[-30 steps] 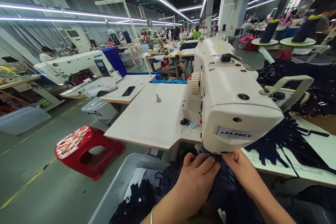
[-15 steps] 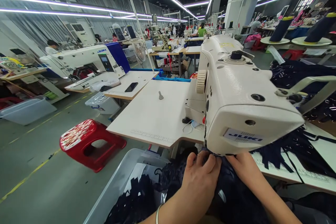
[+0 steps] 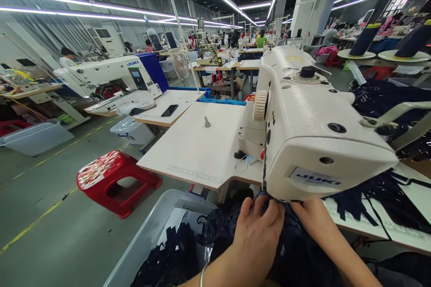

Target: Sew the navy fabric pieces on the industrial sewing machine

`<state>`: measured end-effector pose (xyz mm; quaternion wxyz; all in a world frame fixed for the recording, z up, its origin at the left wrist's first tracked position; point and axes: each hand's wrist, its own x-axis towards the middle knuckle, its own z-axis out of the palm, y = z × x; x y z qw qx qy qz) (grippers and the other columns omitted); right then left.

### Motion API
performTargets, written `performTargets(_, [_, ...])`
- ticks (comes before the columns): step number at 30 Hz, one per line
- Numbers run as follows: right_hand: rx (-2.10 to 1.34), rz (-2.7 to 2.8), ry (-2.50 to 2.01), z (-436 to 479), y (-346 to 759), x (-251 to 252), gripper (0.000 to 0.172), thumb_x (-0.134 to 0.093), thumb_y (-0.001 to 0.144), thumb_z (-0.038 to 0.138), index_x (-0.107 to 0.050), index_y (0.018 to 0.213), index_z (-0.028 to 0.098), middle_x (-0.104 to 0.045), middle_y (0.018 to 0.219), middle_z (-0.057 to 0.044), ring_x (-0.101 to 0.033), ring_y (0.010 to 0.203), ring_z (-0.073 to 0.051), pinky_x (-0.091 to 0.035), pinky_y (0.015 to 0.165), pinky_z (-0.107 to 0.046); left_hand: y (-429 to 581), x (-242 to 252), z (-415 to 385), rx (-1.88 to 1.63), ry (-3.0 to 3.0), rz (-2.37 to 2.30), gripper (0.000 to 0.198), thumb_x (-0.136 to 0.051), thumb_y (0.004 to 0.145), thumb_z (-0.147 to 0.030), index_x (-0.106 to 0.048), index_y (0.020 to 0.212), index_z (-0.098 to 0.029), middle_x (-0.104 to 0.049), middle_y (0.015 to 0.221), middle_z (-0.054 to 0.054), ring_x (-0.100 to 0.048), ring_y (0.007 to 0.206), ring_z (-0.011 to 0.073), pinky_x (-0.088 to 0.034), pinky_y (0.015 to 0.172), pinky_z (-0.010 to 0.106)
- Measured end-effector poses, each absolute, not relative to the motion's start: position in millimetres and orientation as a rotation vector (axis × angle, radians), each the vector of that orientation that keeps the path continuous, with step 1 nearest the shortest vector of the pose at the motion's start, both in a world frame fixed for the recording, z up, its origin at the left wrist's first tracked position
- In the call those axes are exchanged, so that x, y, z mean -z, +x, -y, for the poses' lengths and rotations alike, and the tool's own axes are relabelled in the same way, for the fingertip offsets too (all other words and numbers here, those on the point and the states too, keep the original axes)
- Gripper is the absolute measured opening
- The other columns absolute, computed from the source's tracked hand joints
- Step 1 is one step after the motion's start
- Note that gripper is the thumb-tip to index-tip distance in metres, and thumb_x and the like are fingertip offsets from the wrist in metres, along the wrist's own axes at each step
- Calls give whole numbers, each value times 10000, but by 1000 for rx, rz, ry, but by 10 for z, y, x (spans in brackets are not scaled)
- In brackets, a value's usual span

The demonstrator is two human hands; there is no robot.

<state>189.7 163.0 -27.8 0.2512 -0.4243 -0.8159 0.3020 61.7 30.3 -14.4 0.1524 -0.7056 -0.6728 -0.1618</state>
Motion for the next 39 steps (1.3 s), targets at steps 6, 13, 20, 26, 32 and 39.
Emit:
performTargets(6, [-835,2291,-1192,-1612,1907,330,392,-385,817,491,-646,789,201,-727,790,-148,-671,888,-344,-488,693,-358,619,166,-300,428,-1963,1920,286,-439,950,-207,-538,1218,-199,-592,1100,17,-502,1080,195,-336,928,352])
performTargets(13, [-896,2318,-1244,-1599,1905,325,400,-366,818,533,-589,716,217,-714,727,-127,-680,794,-350,-450,584,-332,587,212,-297,406,-1981,1935,299,-457,947,-209,-522,1239,-204,-594,1086,13,-512,1056,190,-327,940,360])
performTargets(20, [-971,2239,-1266,-1607,1930,351,345,-383,789,509,-567,732,222,-703,735,-114,-668,780,-326,-441,570,-323,625,146,-303,407,-1977,1901,308,-494,924,-210,-538,1228,-201,-613,1079,-15,-520,1052,211,-315,940,379])
performTargets(26, [-1062,2073,-1243,-1626,1952,484,315,-447,779,509,-578,777,223,-701,776,-96,-654,826,-309,-467,664,-348,678,90,-253,524,-2012,1903,521,-375,939,-560,-523,1270,-186,-605,1184,4,-505,1100,257,-323,961,404])
performTargets(32, [-1144,1923,-1139,-1585,1970,492,260,-537,802,477,-576,753,225,-660,711,-39,-633,864,-265,-487,743,-334,673,62,-188,503,-2072,1941,484,-416,936,-462,-479,1327,-184,-584,1252,19,-475,1165,261,-324,1001,395])
performTargets(39, [-1280,1883,-1052,-1376,1969,443,294,-497,865,502,-527,929,217,-608,813,-26,-592,809,-201,-474,775,-312,573,166,-184,588,-2051,1758,372,-286,995,-213,-551,1255,-193,-599,1239,10,-501,1113,159,-330,991,285])
